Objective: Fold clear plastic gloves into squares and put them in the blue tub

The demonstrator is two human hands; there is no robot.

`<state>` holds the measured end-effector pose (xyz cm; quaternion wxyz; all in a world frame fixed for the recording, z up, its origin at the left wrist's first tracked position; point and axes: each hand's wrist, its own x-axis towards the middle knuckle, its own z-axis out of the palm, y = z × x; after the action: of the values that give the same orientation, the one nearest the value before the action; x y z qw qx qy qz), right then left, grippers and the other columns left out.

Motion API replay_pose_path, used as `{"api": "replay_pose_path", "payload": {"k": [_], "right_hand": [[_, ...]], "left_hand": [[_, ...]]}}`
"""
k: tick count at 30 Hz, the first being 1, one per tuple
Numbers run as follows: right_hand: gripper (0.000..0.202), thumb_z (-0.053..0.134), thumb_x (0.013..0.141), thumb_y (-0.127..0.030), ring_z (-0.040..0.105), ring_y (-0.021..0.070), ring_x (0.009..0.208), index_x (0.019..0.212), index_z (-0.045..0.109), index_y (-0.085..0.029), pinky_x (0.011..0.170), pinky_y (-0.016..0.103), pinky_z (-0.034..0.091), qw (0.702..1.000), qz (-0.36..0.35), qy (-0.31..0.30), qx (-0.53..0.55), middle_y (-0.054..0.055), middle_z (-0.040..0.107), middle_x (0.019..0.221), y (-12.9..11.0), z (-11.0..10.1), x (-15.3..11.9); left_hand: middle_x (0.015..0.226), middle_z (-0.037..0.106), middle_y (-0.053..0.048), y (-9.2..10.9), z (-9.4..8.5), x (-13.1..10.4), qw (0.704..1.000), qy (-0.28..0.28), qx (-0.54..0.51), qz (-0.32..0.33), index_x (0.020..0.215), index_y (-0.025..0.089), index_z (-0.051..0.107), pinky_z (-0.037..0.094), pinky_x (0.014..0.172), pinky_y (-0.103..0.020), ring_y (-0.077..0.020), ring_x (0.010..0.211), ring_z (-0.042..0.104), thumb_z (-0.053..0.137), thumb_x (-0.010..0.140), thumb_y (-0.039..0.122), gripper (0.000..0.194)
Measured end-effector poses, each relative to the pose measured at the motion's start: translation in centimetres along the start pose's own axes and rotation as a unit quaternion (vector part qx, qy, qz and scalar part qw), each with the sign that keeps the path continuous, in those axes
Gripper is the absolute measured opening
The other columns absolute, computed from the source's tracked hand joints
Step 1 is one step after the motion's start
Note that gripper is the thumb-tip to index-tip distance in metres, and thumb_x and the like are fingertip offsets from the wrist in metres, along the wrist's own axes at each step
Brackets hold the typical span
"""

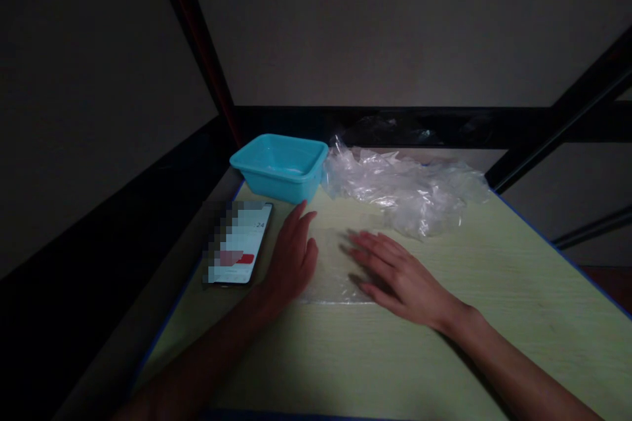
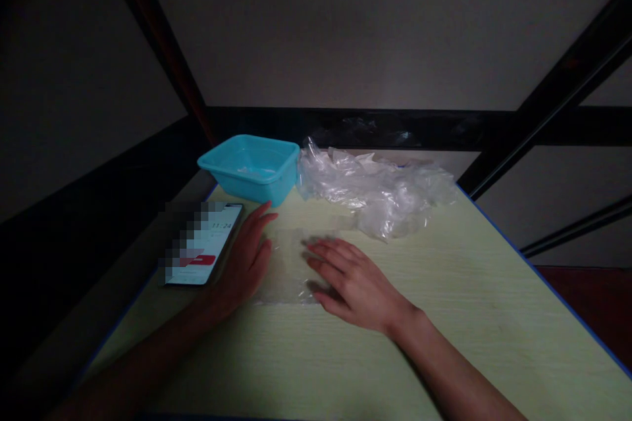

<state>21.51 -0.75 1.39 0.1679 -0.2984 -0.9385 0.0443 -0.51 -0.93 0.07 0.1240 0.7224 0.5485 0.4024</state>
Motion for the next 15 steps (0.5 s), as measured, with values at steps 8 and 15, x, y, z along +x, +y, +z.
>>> {"api": "replay_pose_path", "payload": {"k": [8, 15], "right_hand": [[0.028, 0.046, 0.089, -0.030, 0.060, 0.0217, 0.083, 0.104, 0.062, -0.012, 0.073, 0.037, 0.050, 0.991, -0.127, -0.042, 0.013, 0.009, 0.068, 0.093, -1.1, -1.0, -0.1], [0.029, 0.043, 0.086, -0.018, 0.056, 0.0215, 0.085, 0.109, 0.060, -0.014, 0.077, 0.037, 0.048, 0.991, -0.110, -0.068, 0.018, 0.008, 0.066, 0.092, -1.0, -0.9, -0.2]], "left_hand": [[0.093, 0.063, -0.006, 1.5, -2.7, 0.9, 0.997, -0.057, -0.011, 0.055, 0.092, 0.017, 0.054, 0.047, 0.081, -0.031, -0.0176, 0.089, 0.059, 0.033, 0.080, 0.014, 0.025], [0.090, 0.058, -0.003, 2.5, -3.1, 0.2, 0.905, -0.342, 0.132, 0.213, 0.084, 0.017, 0.056, 0.043, 0.076, -0.030, -0.0187, 0.082, 0.054, 0.058, 0.074, 0.027, 0.014]]}}
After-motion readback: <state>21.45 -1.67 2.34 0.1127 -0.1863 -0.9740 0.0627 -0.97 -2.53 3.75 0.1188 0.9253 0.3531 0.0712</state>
